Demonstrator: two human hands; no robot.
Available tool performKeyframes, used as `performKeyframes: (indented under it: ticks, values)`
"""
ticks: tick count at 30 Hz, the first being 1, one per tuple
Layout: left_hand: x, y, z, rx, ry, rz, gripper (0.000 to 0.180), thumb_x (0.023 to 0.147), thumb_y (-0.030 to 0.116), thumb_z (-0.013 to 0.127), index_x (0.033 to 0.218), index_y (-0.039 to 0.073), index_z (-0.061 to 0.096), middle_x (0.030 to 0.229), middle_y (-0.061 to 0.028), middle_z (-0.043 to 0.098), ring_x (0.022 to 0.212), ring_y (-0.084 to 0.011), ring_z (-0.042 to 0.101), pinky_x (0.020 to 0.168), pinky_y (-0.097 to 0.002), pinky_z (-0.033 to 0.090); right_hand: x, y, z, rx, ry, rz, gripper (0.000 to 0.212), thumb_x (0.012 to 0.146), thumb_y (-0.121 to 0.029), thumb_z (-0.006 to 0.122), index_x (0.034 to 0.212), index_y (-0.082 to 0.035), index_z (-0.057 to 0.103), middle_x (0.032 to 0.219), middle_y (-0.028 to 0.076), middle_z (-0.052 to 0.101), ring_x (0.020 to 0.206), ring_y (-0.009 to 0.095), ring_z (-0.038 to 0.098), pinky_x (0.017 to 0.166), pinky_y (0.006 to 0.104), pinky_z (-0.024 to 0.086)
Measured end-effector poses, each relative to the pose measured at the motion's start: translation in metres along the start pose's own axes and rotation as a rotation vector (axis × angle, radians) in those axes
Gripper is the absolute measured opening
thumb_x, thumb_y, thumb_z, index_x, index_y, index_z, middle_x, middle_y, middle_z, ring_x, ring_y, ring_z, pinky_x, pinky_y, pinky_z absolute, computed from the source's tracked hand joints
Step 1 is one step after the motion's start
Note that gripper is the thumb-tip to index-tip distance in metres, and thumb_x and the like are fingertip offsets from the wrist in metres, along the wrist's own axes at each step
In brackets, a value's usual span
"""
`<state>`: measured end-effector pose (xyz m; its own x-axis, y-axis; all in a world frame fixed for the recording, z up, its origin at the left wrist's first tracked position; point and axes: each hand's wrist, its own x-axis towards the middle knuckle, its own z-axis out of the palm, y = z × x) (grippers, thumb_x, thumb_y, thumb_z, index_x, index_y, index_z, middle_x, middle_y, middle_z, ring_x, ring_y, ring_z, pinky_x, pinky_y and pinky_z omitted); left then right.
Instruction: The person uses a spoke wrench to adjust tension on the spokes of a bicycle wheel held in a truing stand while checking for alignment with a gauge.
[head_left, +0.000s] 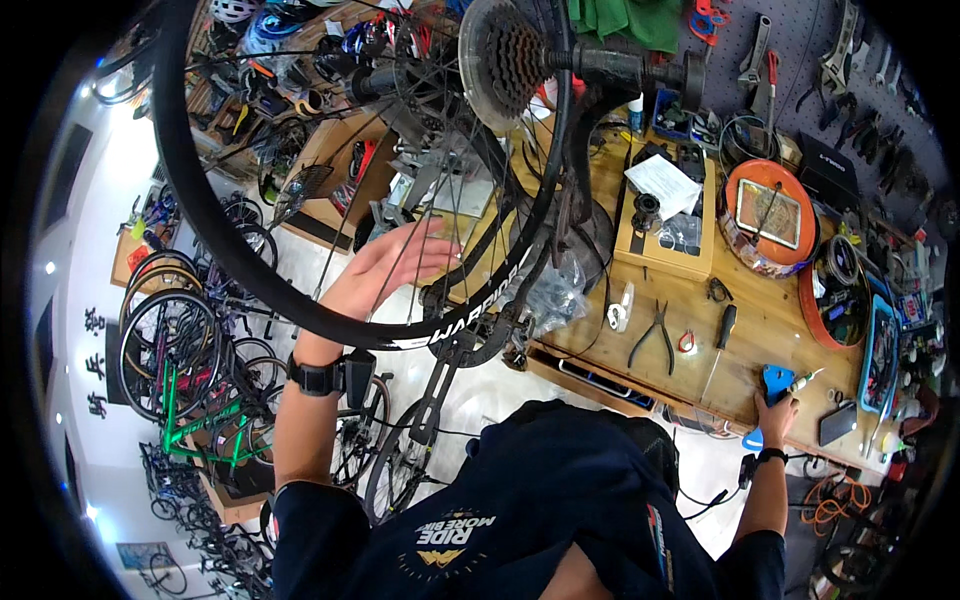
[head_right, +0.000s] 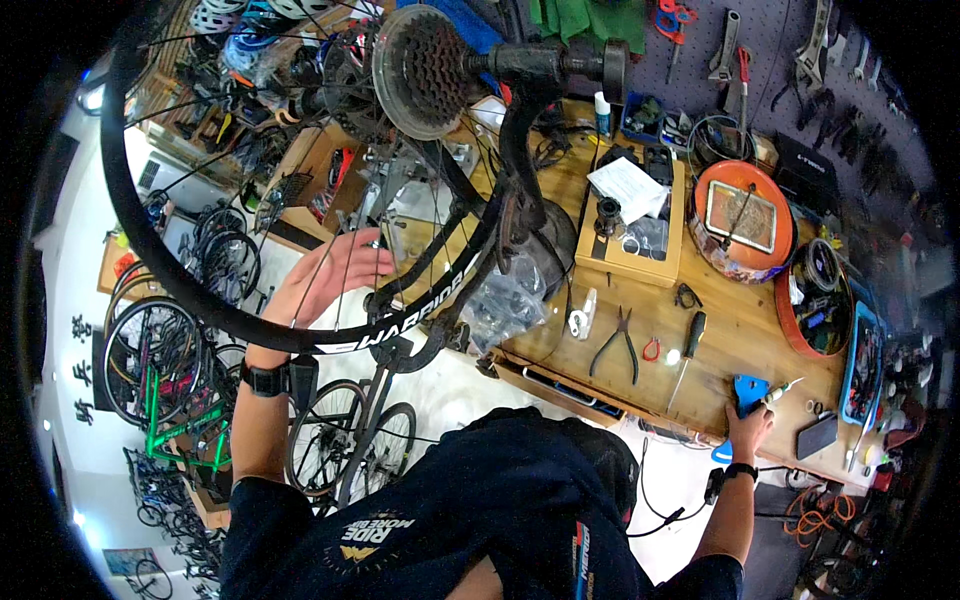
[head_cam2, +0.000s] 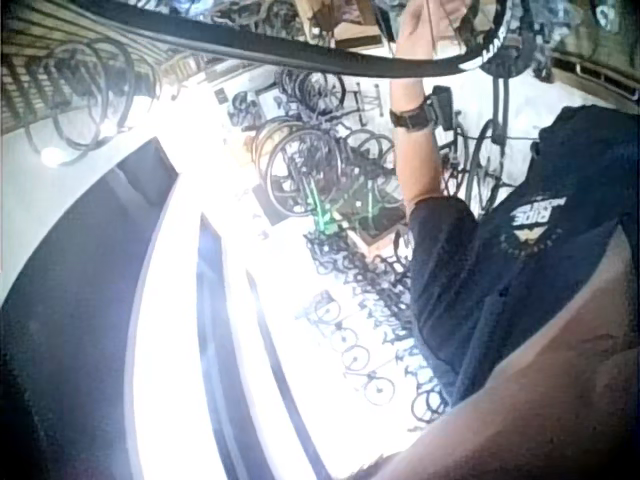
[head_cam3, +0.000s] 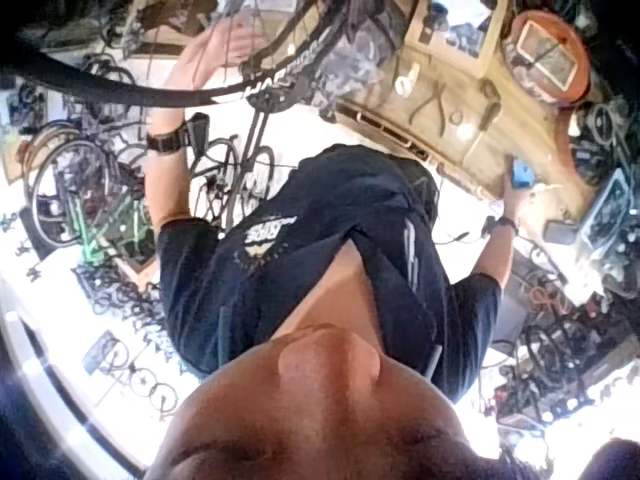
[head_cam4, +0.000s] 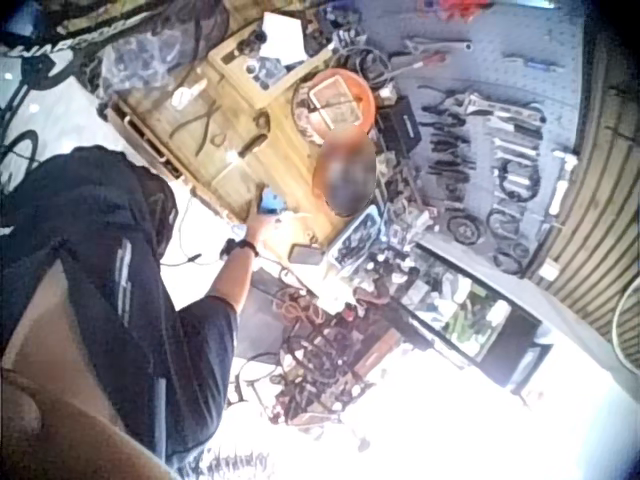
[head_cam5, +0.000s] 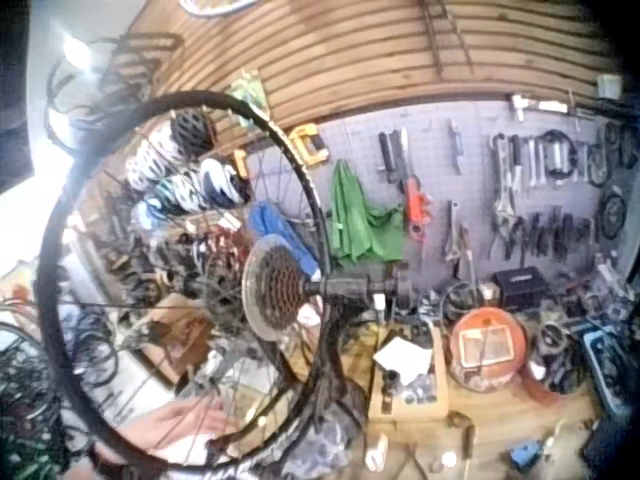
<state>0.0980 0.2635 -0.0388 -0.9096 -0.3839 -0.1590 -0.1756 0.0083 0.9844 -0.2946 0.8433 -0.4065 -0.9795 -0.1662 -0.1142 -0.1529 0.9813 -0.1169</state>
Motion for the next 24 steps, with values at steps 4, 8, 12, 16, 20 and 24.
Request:
performKeyframes:
  ticks: [4,8,12,16,20,24]
  values:
    - [0.009,0.013,0.013,0.012,-0.093,-0.052,0.065,0.104,0.041,0.047,0.148,-0.005,0.033,0.137,-0.0236,0.054,0.125,-0.0284,0.056,0.108,-0.0376,0.043,0.006,-0.008,-0.005,-0.027,-0.023,0.037,0.085,0.074,-0.051,0.079,0.13,0.006,0.05,0.126,0.026,0.053,0.118,0.044,0.049,0.101,0.051,0.042]
    - [0.015,0.009,0.014,-0.03,-0.114,-0.105,0.073,0.101,0.048,0.048,0.147,-0.006,0.034,0.131,-0.0225,0.057,0.121,-0.0281,0.059,0.106,-0.0369,0.044,0.003,-0.005,0.006,0.043,0.042,0.034,0.081,0.074,-0.044,0.082,0.128,0.005,0.049,0.125,0.025,0.05,0.116,0.044,0.047,0.1,0.0524,0.042]
    - [0.02,0.006,0.017,0.002,-0.066,-0.111,0.071,0.098,0.052,0.051,0.139,-0.006,0.043,0.12,-0.0177,0.062,0.114,-0.0259,0.062,0.103,-0.0354,0.047,-0.003,-0.009,0.008,0.058,0.088,0.061,0.079,0.074,-0.044,0.082,0.128,0.003,0.049,0.127,0.025,0.049,0.116,0.045,0.047,0.1,0.0527,0.042]
    - [0.021,0.003,0.017,-0.023,-0.027,-0.118,0.067,0.097,0.051,0.054,0.131,-0.006,0.048,0.115,-0.0156,0.063,0.111,-0.0246,0.063,0.1,-0.0346,0.048,0.003,-0.001,0.016,0.038,0.045,0.076,0.084,0.074,-0.047,0.08,0.134,0.003,0.048,0.132,0.024,0.049,0.119,0.044,0.046,0.102,0.0519,0.041]
    - [0.022,-0.001,0.014,0.011,-0.031,-0.089,0.063,0.098,0.047,0.054,0.13,-0.006,0.049,0.115,-0.0159,0.063,0.109,-0.0239,0.064,0.099,-0.0338,0.048,-0.001,-0.006,0.013,0.056,0.05,0.072,0.084,0.075,-0.045,0.081,0.132,0.004,0.045,0.132,0.026,0.045,0.121,0.046,0.045,0.102,0.0534,0.041]
    - [0.026,0.007,0.023,0.008,0.028,-0.086,0.058,0.101,0.044,0.051,0.132,-0.004,0.047,0.113,-0.0146,0.063,0.106,-0.023,0.064,0.097,-0.0328,0.049,0.002,0.002,0.023,0.05,0.07,0.072,0.085,0.075,-0.046,0.08,0.133,0.003,0.044,0.132,0.025,0.045,0.121,0.045,0.045,0.1,0.0531,0.043]
